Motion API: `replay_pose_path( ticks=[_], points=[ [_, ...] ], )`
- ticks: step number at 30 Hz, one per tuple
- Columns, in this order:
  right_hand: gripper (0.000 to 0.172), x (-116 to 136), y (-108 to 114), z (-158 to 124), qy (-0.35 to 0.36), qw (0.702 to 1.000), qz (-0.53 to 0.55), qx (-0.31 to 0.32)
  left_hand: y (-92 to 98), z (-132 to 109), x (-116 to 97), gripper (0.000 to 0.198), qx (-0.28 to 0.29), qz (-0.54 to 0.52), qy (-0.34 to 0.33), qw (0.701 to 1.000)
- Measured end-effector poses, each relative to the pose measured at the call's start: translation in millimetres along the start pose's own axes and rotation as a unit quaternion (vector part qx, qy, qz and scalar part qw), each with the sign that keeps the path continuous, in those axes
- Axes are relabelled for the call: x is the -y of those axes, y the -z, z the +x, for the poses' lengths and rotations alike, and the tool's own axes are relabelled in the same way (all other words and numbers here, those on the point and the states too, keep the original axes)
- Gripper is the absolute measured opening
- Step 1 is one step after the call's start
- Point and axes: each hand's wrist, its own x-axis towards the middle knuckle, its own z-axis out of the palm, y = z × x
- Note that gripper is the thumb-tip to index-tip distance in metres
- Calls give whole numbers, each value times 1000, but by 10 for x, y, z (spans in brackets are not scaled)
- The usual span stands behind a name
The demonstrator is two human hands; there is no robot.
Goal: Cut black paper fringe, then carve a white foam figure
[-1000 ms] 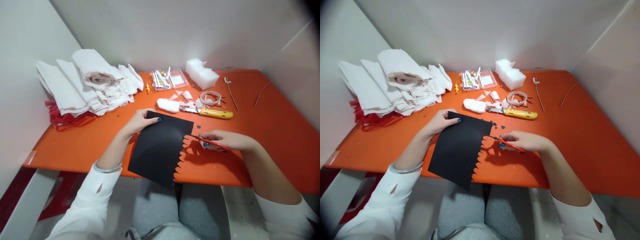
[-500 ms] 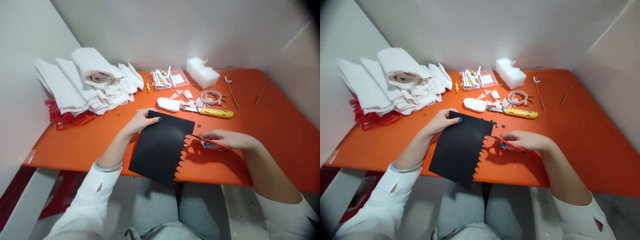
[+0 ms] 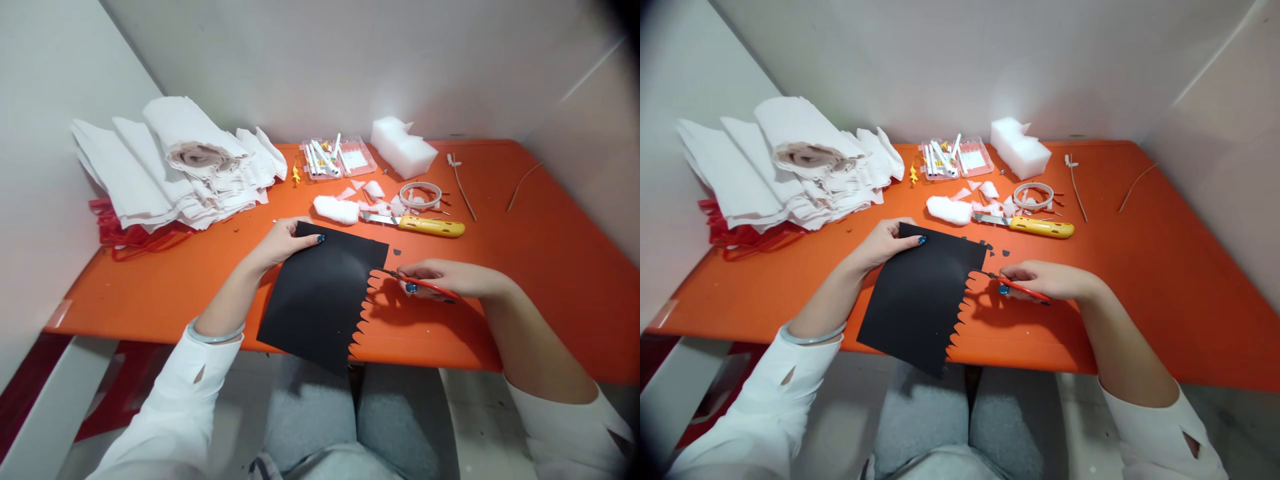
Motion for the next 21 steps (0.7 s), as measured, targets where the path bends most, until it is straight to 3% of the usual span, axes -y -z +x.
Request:
replay_pose_path(
  ticks=[21],
  points=[
    [30, -14, -19, 19, -28, 998, 53, 27, -3, 7, 33, 38, -4, -10, -7, 1000]
  ],
)
